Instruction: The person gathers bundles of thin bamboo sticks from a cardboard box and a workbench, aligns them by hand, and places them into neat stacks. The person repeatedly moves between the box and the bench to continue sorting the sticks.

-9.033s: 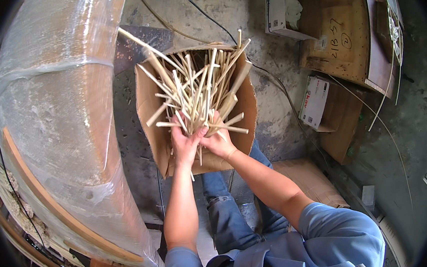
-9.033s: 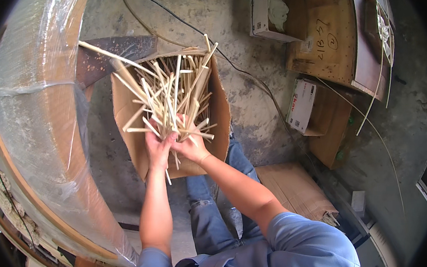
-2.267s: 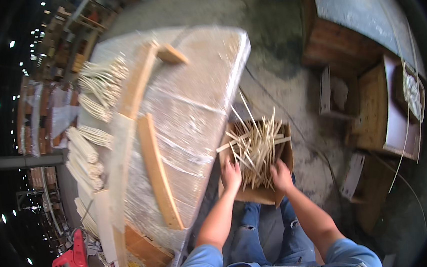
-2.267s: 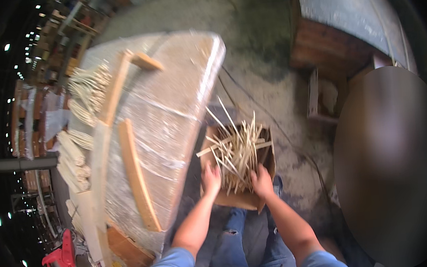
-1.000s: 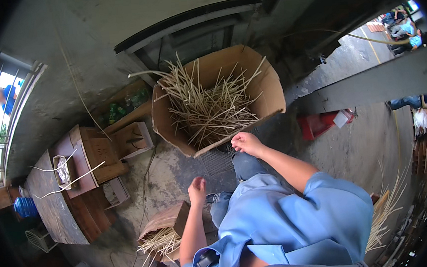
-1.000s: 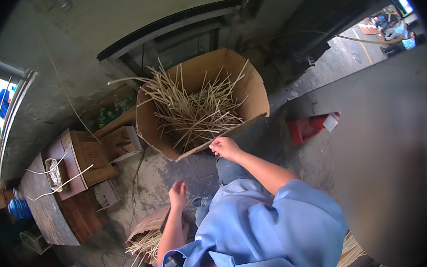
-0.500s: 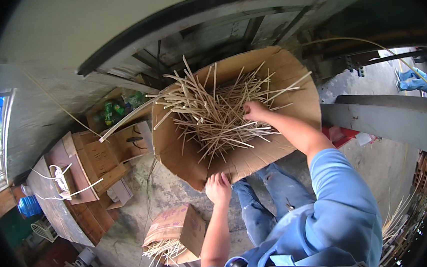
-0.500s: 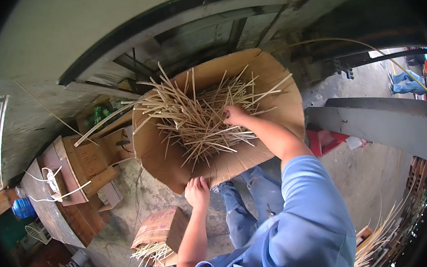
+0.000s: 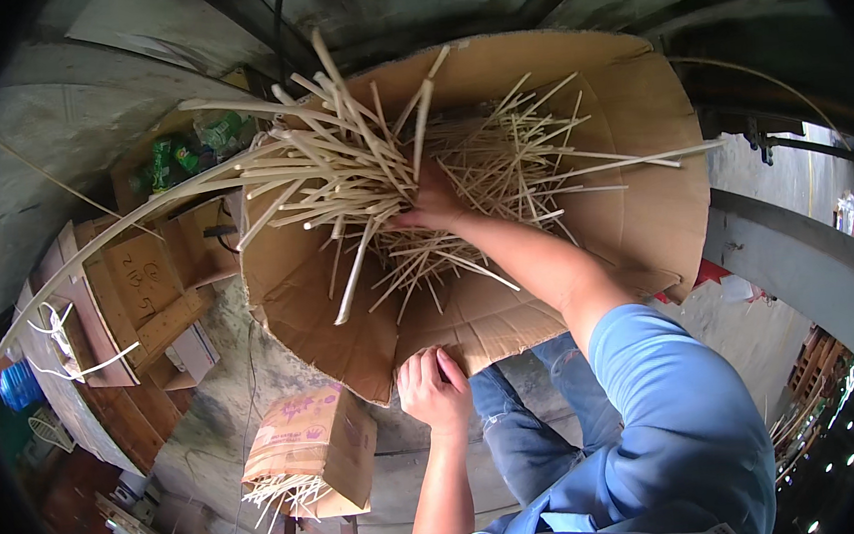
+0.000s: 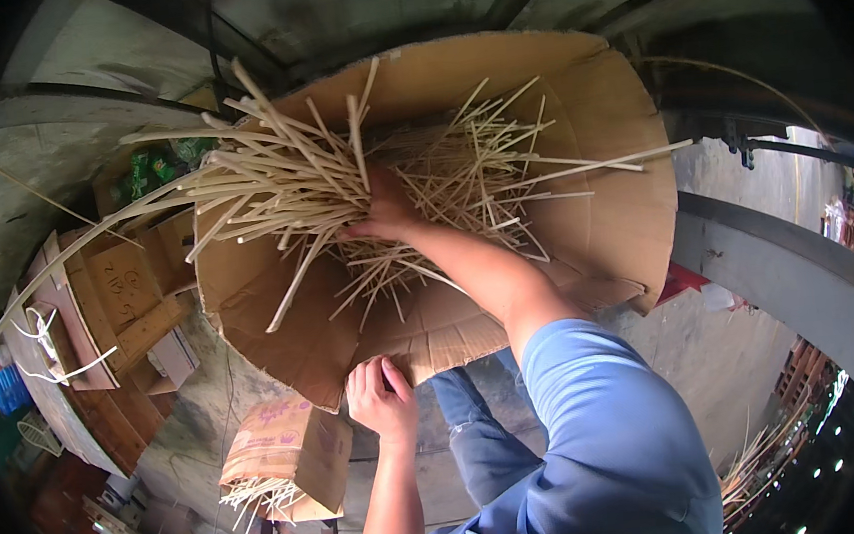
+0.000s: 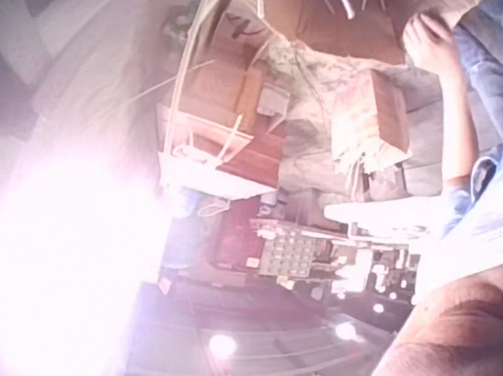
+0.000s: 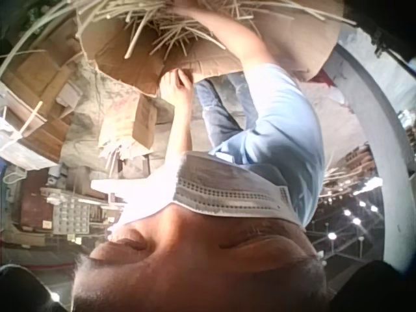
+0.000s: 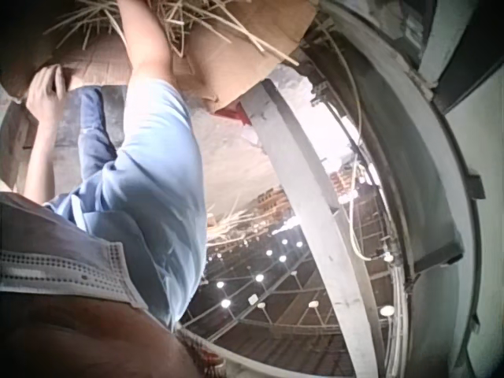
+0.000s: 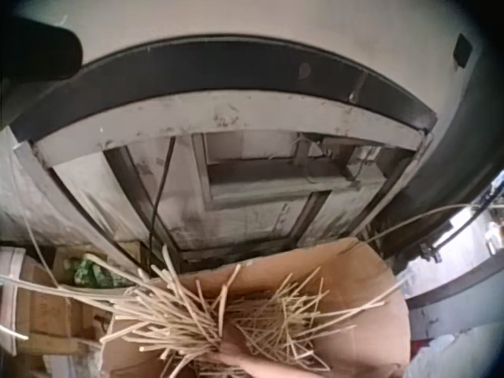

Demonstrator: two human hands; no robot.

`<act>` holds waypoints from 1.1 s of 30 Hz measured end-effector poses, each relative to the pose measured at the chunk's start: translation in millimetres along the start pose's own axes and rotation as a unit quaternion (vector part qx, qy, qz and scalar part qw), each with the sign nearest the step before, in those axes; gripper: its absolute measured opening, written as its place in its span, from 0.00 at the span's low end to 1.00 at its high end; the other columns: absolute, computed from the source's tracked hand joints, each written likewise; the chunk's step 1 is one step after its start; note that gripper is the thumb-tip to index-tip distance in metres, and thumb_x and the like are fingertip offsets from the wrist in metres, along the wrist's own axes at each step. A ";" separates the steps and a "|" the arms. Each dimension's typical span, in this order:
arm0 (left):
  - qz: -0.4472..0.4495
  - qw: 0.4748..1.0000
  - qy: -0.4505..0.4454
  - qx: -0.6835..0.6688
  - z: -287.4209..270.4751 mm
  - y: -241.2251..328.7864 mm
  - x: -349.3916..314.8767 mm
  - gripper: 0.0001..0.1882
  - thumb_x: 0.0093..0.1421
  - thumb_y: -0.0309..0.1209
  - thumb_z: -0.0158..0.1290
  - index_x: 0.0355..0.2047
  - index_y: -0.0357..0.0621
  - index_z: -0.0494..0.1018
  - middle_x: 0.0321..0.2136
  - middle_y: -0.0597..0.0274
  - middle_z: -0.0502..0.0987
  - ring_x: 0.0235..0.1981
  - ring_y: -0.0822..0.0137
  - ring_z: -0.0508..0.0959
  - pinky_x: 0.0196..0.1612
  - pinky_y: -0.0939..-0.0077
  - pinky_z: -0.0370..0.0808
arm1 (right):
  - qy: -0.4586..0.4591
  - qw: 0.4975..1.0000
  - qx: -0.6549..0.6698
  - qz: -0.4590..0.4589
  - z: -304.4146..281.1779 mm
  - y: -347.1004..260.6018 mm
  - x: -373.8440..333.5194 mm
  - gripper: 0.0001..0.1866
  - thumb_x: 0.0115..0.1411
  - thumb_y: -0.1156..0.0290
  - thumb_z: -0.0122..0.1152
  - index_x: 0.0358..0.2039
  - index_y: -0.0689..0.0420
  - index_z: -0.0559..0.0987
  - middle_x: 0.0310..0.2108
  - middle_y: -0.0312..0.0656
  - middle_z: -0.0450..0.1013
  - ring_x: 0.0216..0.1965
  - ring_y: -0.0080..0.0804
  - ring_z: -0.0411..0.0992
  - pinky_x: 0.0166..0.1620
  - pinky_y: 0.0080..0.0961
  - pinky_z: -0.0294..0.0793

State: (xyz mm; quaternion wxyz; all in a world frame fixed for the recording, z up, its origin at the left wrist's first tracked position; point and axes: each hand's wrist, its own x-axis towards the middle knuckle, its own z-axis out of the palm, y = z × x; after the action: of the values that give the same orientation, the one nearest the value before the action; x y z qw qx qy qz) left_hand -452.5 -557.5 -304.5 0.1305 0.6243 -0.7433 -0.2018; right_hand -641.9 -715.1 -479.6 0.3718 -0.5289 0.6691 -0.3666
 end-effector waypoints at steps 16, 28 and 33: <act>0.043 0.997 -0.011 -0.063 -6.3 -3.4 -3.0 0.03 0.57 0.28 0.55 0.31 0.44 0.77 0.29 0.60 0.78 0.33 0.56 0.78 0.38 0.63 0.73 | -0.015 0.993 0.001 0.114 -5.7 83.2 -11.8 0.36 0.42 0.57 0.80 0.53 0.52 0.77 0.46 0.46 0.79 0.49 0.42 0.78 0.52 0.37 0.77; -0.054 0.992 -0.093 -0.071 -33.0 -6.5 2.5 0.14 0.57 0.33 0.60 0.41 0.42 0.75 0.30 0.59 0.78 0.37 0.53 0.79 0.43 0.61 0.75 | -0.073 0.975 0.036 0.209 -29.9 -2.0 -40.4 0.31 0.58 0.48 0.66 0.56 0.54 0.77 0.54 0.47 0.76 0.55 0.42 0.74 0.58 0.37 0.70; -0.135 0.960 -0.182 -0.165 -44.4 -11.6 41.2 0.33 0.56 0.36 0.63 0.59 0.36 0.65 0.44 0.45 0.77 0.48 0.45 0.77 0.52 0.57 0.74 | -0.036 0.989 0.115 0.081 -35.3 -24.0 -60.8 0.22 0.63 0.59 0.64 0.54 0.57 0.77 0.48 0.46 0.79 0.49 0.39 0.76 0.53 0.38 0.74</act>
State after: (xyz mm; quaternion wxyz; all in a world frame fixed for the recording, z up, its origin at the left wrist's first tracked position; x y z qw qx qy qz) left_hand -430.2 -605.6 -273.0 0.0660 0.6417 -0.6193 -0.4476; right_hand -652.7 -656.2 -435.8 0.4827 -0.4397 0.6490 -0.3904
